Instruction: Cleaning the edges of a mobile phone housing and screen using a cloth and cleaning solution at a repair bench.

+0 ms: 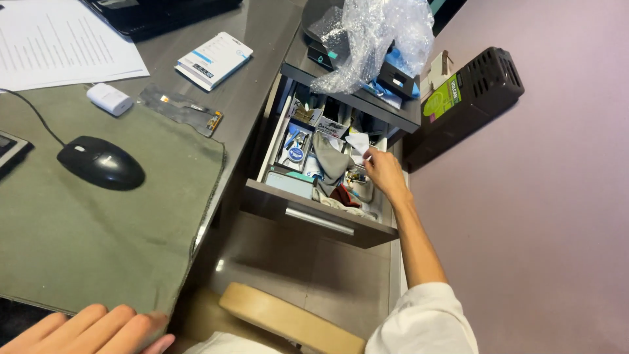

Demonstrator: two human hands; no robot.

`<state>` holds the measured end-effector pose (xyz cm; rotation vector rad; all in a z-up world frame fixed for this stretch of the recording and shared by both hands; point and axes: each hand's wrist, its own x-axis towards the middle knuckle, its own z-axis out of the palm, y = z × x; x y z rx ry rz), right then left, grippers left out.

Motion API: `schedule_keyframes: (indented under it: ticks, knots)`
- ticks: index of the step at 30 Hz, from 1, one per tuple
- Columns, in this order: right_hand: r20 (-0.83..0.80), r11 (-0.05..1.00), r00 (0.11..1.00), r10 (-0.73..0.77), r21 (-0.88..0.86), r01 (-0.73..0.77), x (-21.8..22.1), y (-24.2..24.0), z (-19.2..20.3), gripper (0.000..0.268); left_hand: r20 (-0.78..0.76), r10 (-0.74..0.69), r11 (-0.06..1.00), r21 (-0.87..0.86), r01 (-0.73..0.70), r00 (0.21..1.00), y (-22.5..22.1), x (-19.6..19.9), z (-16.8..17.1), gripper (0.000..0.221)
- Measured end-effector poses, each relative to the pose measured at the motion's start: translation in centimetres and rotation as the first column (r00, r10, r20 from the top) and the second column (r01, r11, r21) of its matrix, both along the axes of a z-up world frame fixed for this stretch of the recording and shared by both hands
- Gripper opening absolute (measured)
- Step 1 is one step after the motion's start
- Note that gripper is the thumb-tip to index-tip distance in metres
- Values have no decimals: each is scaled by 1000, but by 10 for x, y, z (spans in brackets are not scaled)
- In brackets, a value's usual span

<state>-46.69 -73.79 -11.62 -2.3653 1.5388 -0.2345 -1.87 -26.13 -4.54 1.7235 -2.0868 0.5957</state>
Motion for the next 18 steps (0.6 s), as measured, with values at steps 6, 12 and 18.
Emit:
schedule_keyframes:
  ticks: [6,12,18]
  knots:
    - [-140,972,979,-145,-207,115,-44,-16,-63,13,5,-38,998,58,38,999,-2,-4,9,31]
    - [104,971,978,-183,-137,196,-54,-10,-52,12,11,-84,997,1,84,996,-9,-1,10,32]
    - [433,976,879,-200,165,141,-17,30,28,17,-1,-111,993,50,111,994,4,3,14,31]
